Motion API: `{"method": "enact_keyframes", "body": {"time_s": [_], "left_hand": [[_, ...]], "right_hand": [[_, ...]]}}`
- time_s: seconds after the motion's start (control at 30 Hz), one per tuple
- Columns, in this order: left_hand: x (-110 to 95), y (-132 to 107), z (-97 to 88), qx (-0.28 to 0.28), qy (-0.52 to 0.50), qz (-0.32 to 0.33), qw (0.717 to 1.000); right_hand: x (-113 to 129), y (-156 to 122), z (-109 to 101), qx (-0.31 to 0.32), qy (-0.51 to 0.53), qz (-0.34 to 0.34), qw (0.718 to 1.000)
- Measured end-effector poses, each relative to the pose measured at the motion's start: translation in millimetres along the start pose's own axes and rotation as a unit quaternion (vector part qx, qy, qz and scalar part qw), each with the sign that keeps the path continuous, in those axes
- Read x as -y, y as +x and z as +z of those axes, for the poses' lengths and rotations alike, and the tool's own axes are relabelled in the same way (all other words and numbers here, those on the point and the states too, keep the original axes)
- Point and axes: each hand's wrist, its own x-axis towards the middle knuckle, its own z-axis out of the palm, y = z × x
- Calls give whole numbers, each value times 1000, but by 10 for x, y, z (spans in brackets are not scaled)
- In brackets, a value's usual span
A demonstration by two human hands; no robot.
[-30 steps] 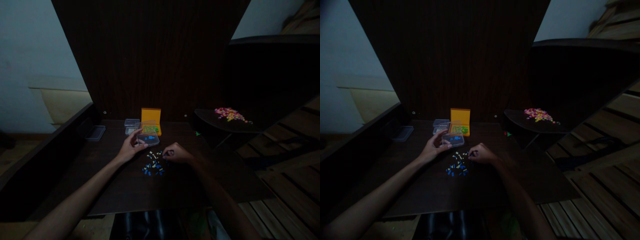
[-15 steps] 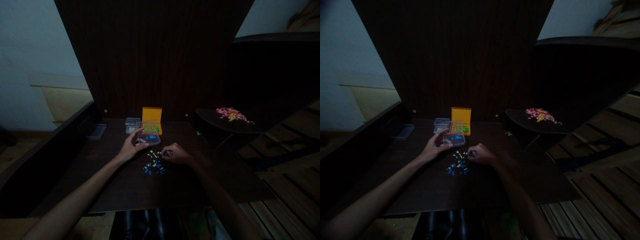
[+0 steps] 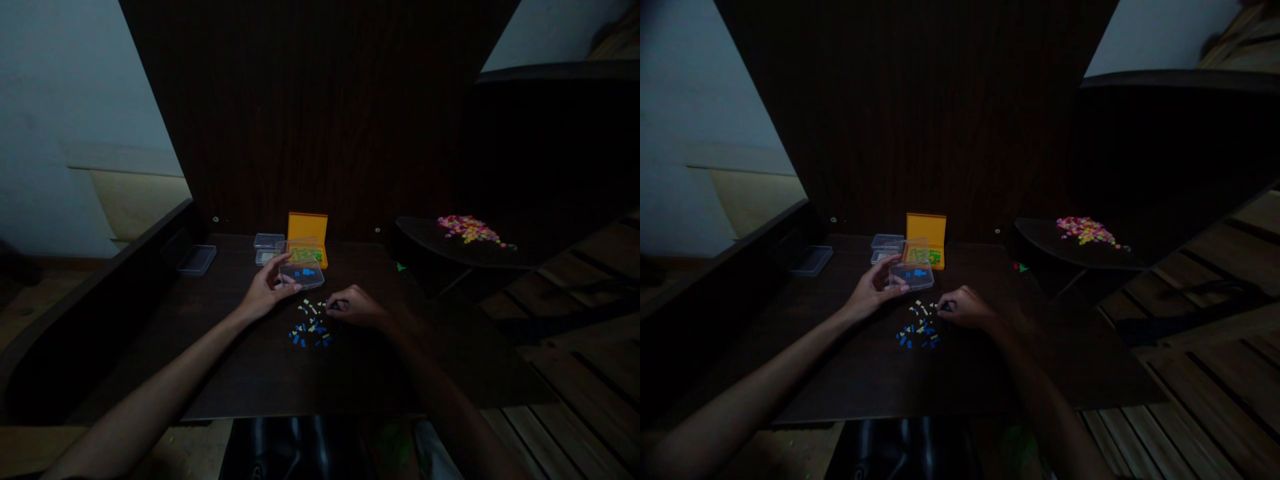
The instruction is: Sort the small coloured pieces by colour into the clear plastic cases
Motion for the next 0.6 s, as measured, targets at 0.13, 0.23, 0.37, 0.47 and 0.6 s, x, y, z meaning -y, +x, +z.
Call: {"method": "enact_keyframes", "body": {"time_s": [0.13, 0.23, 0.37, 0.47, 0.6], "left_hand": [[9, 5, -5, -3, -5, -3, 1000], [14, 4, -7, 1, -8, -3, 1000], [21, 3, -10, 3, -10, -5, 1000], [31, 6, -10, 3, -12, -2, 1000], [41, 10, -6, 1, -13, 2, 1000]], "right_hand": [[-5, 1, 4, 6, 15, -10, 1000], [-1, -1, -2, 8, 20, -12, 1000], [31, -3, -4, 12, 19, 4, 1000], [33, 1, 2, 15, 22, 0, 1000], [-28, 3, -35, -32, 12, 6, 999]]}}
